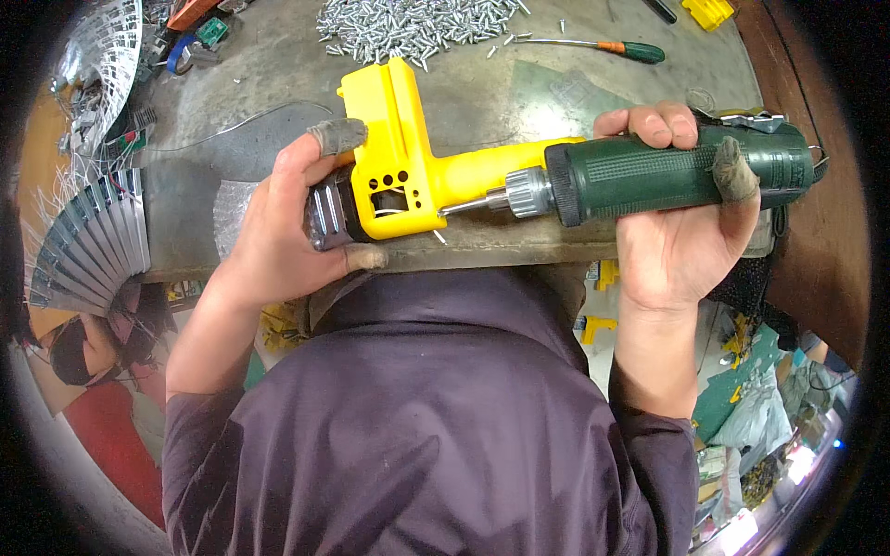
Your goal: Assembling components and soldering wires inside a yellow handheld electronic device housing.
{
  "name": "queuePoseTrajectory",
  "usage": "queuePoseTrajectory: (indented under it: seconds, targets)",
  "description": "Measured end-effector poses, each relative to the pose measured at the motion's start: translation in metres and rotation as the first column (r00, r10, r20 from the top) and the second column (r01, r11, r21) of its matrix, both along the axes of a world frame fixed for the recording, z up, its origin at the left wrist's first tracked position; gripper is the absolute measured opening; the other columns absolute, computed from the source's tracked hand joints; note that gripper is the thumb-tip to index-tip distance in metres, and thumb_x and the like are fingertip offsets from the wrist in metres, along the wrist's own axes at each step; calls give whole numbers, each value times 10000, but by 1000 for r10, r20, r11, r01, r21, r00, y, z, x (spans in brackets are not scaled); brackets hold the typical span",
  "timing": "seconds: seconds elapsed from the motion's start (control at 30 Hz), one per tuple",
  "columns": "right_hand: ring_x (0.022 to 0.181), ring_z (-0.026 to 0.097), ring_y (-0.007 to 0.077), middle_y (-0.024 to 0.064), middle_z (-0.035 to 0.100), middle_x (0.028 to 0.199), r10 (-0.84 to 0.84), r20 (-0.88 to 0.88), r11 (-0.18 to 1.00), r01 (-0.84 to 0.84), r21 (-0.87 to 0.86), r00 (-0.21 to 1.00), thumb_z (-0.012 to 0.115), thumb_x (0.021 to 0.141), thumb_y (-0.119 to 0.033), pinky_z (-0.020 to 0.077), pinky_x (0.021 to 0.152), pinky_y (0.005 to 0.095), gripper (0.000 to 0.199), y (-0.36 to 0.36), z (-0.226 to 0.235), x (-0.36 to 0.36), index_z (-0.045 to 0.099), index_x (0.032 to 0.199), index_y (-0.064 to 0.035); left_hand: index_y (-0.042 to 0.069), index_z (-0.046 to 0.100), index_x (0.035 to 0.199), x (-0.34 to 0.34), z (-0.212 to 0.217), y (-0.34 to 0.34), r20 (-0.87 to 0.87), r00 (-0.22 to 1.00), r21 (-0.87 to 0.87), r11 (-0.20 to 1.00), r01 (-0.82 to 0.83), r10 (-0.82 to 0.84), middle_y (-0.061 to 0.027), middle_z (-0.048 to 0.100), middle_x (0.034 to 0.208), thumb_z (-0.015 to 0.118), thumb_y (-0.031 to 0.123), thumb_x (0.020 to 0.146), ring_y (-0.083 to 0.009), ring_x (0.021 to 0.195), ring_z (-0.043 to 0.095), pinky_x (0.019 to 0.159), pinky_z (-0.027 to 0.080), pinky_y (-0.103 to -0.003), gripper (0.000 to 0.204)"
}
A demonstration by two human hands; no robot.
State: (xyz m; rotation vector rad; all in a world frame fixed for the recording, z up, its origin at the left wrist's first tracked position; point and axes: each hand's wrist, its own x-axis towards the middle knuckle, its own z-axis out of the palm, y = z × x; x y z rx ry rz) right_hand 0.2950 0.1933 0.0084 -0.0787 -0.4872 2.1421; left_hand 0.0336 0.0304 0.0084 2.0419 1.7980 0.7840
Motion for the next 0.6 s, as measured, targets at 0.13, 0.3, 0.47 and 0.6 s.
queuePoseTrajectory:
  seconds: [0.13,0.3,0.47,0.6]
  targets:
    - [1009,459,210,70,474,974,-13,1,1000,13,-9,1000,694,800,-269,240,1118,436,372,-1,-1,3,523,998,-4,-21,324,1296,-1,0,1,17,999,15,999,34,-35,-231,633,1096,902,127,542,-411,1037,614,868,494,-396,962]
    - [974,471,197,61,474,949,-44,9,998,45,-44,999,679,801,-248,260,1113,408,326,-11,-3,-3,509,923,2,-43,333,1291,-3,-1,1,60,997,29,998,48,-50,-232,624,1120,873,76,564,-410,1039,611,862,497,-389,914]
    - [951,479,186,51,476,925,-59,-31,997,57,-43,998,667,805,-234,268,1112,394,308,-13,-3,-6,498,901,4,-39,363,1290,-1,0,4,77,996,65,997,44,-49,-227,618,1142,861,49,577,-399,1049,611,881,496,-383,874]
    - [927,495,188,59,491,900,-107,-17,993,106,-57,994,653,827,-233,277,1115,401,299,-13,1,-9,496,898,11,-28,391,1285,0,1,6,139,990,4,1000,17,-18,-210,602,1168,848,64,608,-371,1068,610,904,488,-382,822]
